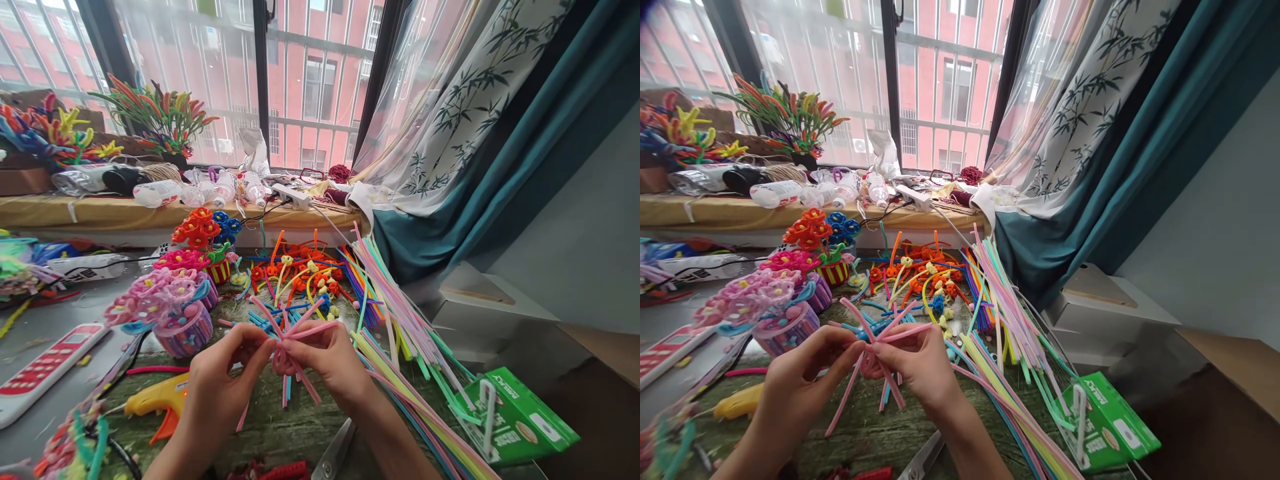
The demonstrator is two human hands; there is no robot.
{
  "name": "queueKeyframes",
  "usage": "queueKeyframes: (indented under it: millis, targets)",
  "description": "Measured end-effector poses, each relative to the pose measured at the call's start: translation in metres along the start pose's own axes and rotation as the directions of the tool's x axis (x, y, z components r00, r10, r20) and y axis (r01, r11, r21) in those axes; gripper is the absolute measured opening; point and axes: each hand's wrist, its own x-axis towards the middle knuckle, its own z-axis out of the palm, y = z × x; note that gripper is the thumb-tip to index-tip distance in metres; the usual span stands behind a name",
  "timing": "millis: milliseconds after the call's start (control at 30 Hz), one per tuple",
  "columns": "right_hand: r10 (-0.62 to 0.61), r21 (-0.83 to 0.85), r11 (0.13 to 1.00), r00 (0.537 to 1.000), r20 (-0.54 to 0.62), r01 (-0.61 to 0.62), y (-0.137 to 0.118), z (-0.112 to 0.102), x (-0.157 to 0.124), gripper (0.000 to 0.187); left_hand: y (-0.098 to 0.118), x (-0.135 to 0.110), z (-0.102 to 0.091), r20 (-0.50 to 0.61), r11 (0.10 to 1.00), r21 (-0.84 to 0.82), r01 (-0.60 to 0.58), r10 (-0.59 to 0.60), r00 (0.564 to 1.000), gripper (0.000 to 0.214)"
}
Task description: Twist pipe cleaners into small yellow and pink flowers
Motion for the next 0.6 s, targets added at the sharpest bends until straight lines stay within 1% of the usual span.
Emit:
queueKeyframes:
  millis: [67,133,267,467,600]
  targets:
    - [-0.003,0.024,1.0,1.0,0.02,0.003,0.0,0.0,-0.001,0.032,0.003,-0.003,0.002,-0.03,1.0,-0.015,0.025,-0.025,0.999,0.008]
    - [-0.009,0.044,0.999,0.999,0.037,0.008,-0.001,0.0,-0.002,0.034,0.006,-0.006,0.005,-0.067,0.996,-0.053,0.072,-0.075,0.995,0.007]
    - [0.003,0.022,1.0,0.999,0.042,-0.004,0.0,0.0,-0.002,0.033,0.009,-0.01,0.011,-0.136,0.983,-0.11,0.144,-0.159,0.978,0.007]
    - [-0.008,-0.017,1.0,0.994,0.113,0.01,0.002,-0.005,-0.001,0.031,0.013,-0.011,0.014,-0.198,0.985,-0.103,0.138,-0.156,0.968,0.007]
    - [-0.012,-0.027,1.0,0.994,0.105,0.015,0.003,-0.004,-0.001,0.033,0.012,-0.014,0.014,-0.196,0.993,-0.051,0.107,-0.115,0.974,0.006]
